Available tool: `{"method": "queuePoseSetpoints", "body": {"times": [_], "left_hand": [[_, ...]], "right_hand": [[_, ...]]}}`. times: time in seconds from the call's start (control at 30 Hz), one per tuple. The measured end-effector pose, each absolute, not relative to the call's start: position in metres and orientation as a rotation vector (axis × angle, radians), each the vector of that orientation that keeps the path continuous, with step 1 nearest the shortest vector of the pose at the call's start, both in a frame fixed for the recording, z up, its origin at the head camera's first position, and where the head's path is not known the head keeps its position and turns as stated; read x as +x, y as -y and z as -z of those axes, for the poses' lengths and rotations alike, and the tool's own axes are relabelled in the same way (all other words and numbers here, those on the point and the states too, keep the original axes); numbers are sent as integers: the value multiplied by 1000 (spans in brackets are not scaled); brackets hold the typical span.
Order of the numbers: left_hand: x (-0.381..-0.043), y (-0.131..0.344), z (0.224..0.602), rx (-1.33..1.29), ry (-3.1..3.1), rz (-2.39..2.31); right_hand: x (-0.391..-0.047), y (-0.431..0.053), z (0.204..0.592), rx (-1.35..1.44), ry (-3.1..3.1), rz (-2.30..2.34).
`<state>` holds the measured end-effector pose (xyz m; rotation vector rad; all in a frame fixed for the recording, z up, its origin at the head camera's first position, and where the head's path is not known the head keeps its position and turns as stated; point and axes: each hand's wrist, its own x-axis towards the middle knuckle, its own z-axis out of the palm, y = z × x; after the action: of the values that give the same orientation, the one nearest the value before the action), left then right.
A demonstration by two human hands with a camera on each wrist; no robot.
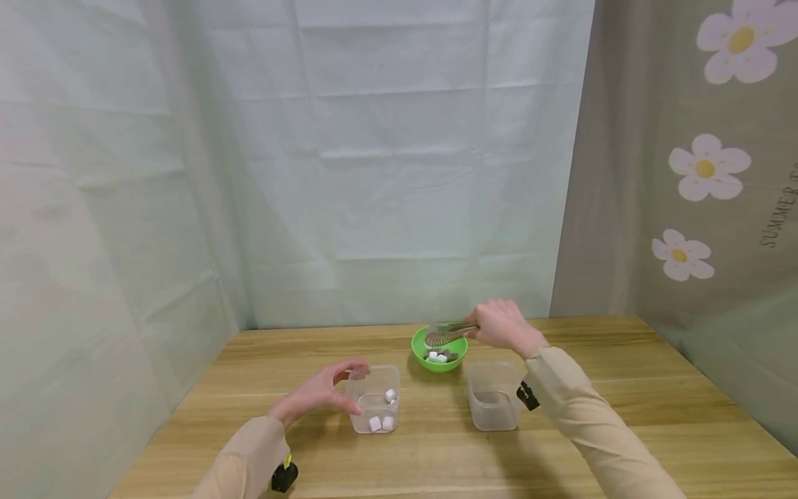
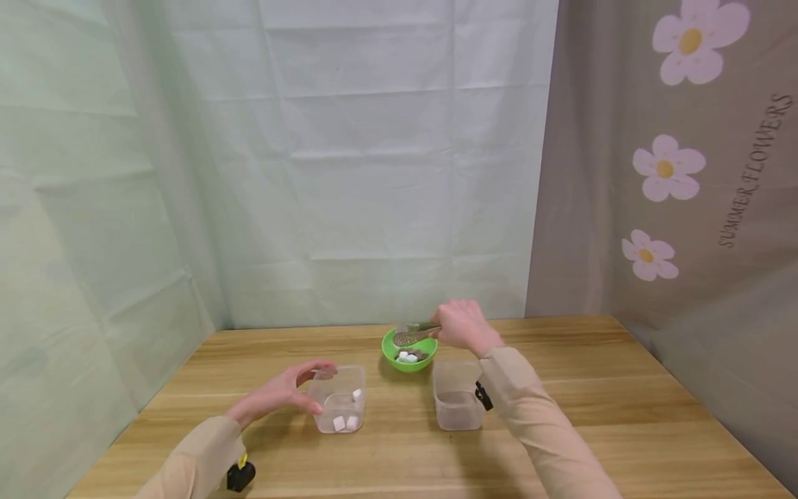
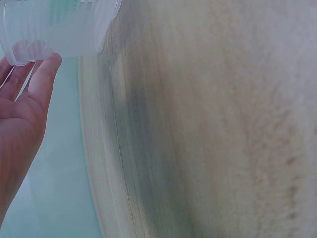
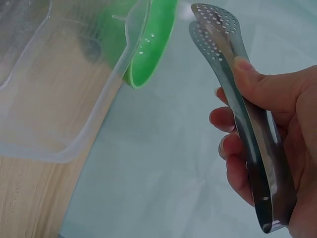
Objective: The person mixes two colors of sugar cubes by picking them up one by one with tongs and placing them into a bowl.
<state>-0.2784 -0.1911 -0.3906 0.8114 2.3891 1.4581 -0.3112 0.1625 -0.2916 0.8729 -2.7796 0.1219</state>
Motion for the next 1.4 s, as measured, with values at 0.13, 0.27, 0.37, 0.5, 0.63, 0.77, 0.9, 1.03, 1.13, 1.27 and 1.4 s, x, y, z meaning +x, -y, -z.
{"method": "queuePoseSetpoints", "body": {"times": [0.13, 0.27, 0.37, 0.5, 0.63, 0.77, 0.9, 1.03, 1.13, 1.27, 1.4], "left_hand": [[-278, 190, 390, 807, -2374, -1466], [-278, 190, 389, 814, -2375, -1467], [-278, 190, 389, 822, -2380, -1467], [-278, 190, 389, 820, -2372, -1473], [-278, 191, 389, 814, -2361, -1485], [-277, 191, 389, 812, -2362, -1484], [-277, 190, 389, 802, -2374, -1474], [-275, 190, 388, 808, -2388, -1464], [-275, 190, 387, 832, -2381, -1471], [-275, 190, 387, 857, -2376, -1470], [-276, 190, 388, 853, -2382, -1458]], "right_hand": [[-311, -162, 292, 851, 2792, -107], [-310, -161, 289, 853, 2790, -116], [-307, -157, 286, 883, 2768, -102], [-302, -149, 280, 957, 2725, -103], [-296, -138, 277, 1053, 2675, -111], [-293, -130, 277, 1132, 2642, -105], [-289, -121, 279, 1211, 2658, -122], [-287, -109, 281, 1290, 2656, -76], [-285, -99, 283, 1349, 2660, -24], [-284, -85, 286, 1381, 2743, 36], [-284, -74, 287, 1365, 2840, 67]]}}
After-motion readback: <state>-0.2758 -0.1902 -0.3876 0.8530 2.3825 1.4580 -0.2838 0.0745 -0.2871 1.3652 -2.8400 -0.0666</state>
